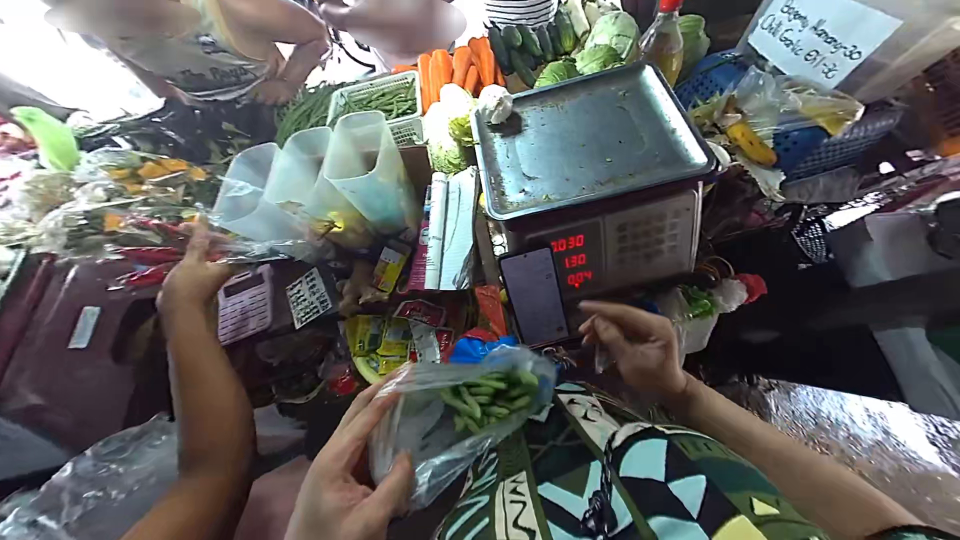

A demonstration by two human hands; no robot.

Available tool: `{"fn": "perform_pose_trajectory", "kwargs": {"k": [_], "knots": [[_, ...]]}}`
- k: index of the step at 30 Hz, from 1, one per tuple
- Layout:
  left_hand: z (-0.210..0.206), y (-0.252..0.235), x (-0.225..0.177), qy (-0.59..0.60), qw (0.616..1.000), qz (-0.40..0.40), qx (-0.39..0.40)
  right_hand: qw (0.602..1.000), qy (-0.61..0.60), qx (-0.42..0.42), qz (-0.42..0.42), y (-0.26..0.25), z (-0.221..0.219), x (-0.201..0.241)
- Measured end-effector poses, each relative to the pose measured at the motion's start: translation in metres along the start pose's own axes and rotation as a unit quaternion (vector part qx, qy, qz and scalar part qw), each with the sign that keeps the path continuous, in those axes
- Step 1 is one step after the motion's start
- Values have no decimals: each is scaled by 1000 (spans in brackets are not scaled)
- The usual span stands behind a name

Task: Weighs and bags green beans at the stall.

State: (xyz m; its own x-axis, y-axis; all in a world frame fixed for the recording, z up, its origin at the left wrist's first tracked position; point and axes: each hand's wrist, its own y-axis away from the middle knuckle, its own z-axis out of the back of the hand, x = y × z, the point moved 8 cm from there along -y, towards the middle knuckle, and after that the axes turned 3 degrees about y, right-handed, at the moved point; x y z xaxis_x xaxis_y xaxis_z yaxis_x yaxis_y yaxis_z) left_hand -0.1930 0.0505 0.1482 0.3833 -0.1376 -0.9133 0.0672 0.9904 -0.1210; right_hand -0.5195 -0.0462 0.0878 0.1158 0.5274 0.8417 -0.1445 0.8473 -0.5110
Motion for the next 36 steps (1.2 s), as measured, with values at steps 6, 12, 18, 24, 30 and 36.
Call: {"fn": "perform_pose_trajectory", "kwargs": {"k": [6, 12, 18, 24, 30, 36], "knots": [[5, -8, -3, -50, 999, -5, -4, 891, 445, -89, 11, -10, 69, -28], [17, -13, 5, -95, 995, -1, -14, 852, 522, -23, -25, -11, 69, -31], [29, -9, 12, -93, 995, 24, -24, 857, 513, -25, -42, -11, 79, -27], [30, -9, 14, -69, 996, 9, -49, 842, 520, -21, -145, -35, 89, -22], [29, -6, 19, -73, 994, 9, -87, 885, 460, -37, -61, -36, 62, -2], [35, -2, 26, -61, 989, 32, -131, 912, 392, 22, 117, -101, -8, 54]]}}
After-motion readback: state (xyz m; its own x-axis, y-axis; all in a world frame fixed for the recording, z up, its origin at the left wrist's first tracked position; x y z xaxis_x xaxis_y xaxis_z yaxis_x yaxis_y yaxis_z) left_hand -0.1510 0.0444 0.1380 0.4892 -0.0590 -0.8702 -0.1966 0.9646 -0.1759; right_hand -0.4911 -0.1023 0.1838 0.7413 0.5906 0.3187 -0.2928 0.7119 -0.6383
